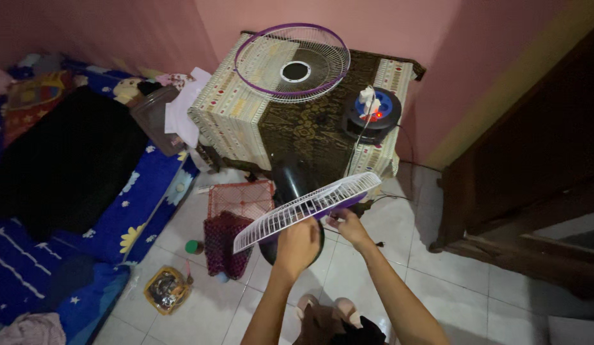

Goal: The person disassembles a purple table fan by removing the front grille, fan blade, and rear grille. They then reassemble the fan by placing the blade and grilles back onto the motor housing.

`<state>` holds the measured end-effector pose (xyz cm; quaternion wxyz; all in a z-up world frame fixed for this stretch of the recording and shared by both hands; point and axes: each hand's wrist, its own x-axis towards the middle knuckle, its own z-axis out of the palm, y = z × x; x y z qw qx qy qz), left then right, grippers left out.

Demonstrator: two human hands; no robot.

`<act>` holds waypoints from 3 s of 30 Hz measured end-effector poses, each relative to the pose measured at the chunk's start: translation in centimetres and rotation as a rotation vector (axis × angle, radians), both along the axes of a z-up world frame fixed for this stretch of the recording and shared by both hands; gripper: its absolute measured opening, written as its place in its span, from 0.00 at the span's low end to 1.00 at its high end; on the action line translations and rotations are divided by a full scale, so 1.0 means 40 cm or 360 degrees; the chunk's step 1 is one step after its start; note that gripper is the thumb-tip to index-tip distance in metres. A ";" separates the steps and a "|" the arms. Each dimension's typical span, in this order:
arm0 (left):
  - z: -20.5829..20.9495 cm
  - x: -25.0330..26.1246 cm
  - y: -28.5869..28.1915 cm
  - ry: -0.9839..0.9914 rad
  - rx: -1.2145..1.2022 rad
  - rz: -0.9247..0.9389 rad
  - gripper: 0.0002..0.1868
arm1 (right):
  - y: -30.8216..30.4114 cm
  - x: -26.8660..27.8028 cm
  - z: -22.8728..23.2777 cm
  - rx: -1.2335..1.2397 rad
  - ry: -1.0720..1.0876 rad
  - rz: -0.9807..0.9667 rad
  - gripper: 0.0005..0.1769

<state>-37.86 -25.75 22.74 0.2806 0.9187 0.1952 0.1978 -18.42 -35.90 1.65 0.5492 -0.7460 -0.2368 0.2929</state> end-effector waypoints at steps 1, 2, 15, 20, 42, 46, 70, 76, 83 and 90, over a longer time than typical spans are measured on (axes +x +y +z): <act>-0.034 0.000 0.007 -0.0120 0.0162 0.0204 0.17 | 0.010 -0.005 -0.015 -0.0025 -0.0056 -0.0015 0.19; -0.063 0.000 0.018 -0.0100 0.0217 0.0220 0.22 | 0.019 -0.006 -0.027 -0.0050 -0.0114 -0.0032 0.22; -0.296 0.033 0.084 0.0120 0.0176 0.0224 0.16 | 0.036 -0.040 0.031 0.0186 -0.0643 -0.0029 0.17; -0.341 0.024 0.076 0.0006 0.0155 0.0214 0.14 | 0.008 -0.061 0.074 0.0215 -0.0879 0.0049 0.19; -0.314 -0.027 0.043 -0.0194 -0.0084 0.0178 0.13 | -0.037 -0.101 0.069 0.0238 -0.1013 -0.0126 0.15; -0.299 -0.031 0.037 -0.0255 -0.0036 0.0139 0.15 | -0.034 -0.104 0.089 0.0323 -0.0920 -0.0105 0.16; -0.194 -0.033 -0.119 -0.0159 -0.0193 -0.0021 0.13 | -0.237 -0.119 0.035 0.0280 -0.0039 0.0001 0.22; -0.088 0.003 -0.145 0.0075 -0.0410 -0.0329 0.15 | -0.343 -0.038 0.078 0.0202 -0.0107 -0.0047 0.19; 0.018 0.039 -0.181 -0.0351 -0.0117 -0.0648 0.14 | -0.483 0.069 0.183 -0.0322 -0.0770 -0.0036 0.18; 0.236 0.027 -0.127 -0.0809 0.0265 -0.0863 0.10 | -0.512 0.103 0.363 0.0129 -0.0172 -0.0020 0.24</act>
